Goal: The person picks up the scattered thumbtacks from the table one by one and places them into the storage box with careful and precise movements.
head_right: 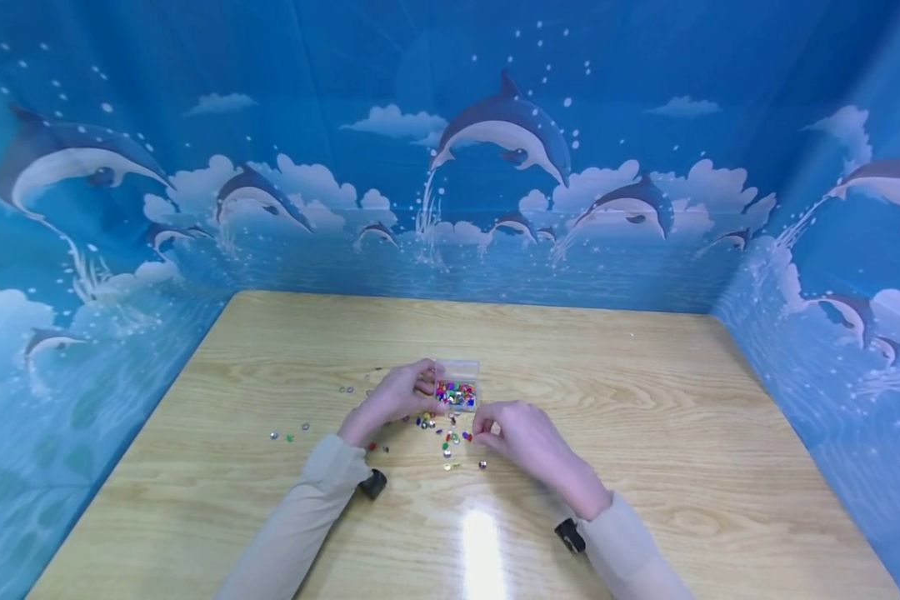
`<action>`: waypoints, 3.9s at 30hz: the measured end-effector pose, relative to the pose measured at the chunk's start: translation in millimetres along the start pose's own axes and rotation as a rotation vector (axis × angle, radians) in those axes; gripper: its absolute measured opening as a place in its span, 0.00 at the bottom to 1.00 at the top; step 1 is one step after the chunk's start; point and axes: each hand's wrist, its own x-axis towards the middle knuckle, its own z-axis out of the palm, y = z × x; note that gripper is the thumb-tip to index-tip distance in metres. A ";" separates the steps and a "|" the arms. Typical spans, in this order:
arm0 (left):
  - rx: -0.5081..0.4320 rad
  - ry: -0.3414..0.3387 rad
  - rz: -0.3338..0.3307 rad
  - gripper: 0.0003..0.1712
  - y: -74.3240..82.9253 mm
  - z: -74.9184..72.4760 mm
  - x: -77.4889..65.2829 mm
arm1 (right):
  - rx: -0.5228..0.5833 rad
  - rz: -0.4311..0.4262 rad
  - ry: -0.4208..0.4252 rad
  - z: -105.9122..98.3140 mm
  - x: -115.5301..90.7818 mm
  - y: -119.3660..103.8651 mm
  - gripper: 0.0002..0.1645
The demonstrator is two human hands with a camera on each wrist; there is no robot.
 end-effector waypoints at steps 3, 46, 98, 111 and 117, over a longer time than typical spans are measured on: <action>0.002 -0.003 0.005 0.40 0.3 -0.5 0.1 | -0.059 0.046 0.100 -1.7 12.4 -2.3 0.06; -0.006 0.003 -0.009 0.40 3.2 -0.6 -2.6 | -0.036 -0.008 -0.172 6.8 -5.1 8.9 0.09; -0.005 -0.002 0.013 0.39 3.0 -1.9 -3.3 | -0.053 0.069 -0.055 6.0 32.1 9.3 0.09; 0.006 -0.001 0.008 0.39 3.5 -1.6 -2.7 | -0.051 0.064 -0.128 12.6 28.3 12.0 0.09; 0.001 -0.002 0.010 0.39 2.7 -1.6 -2.1 | -0.036 0.065 -0.122 15.1 29.0 12.0 0.07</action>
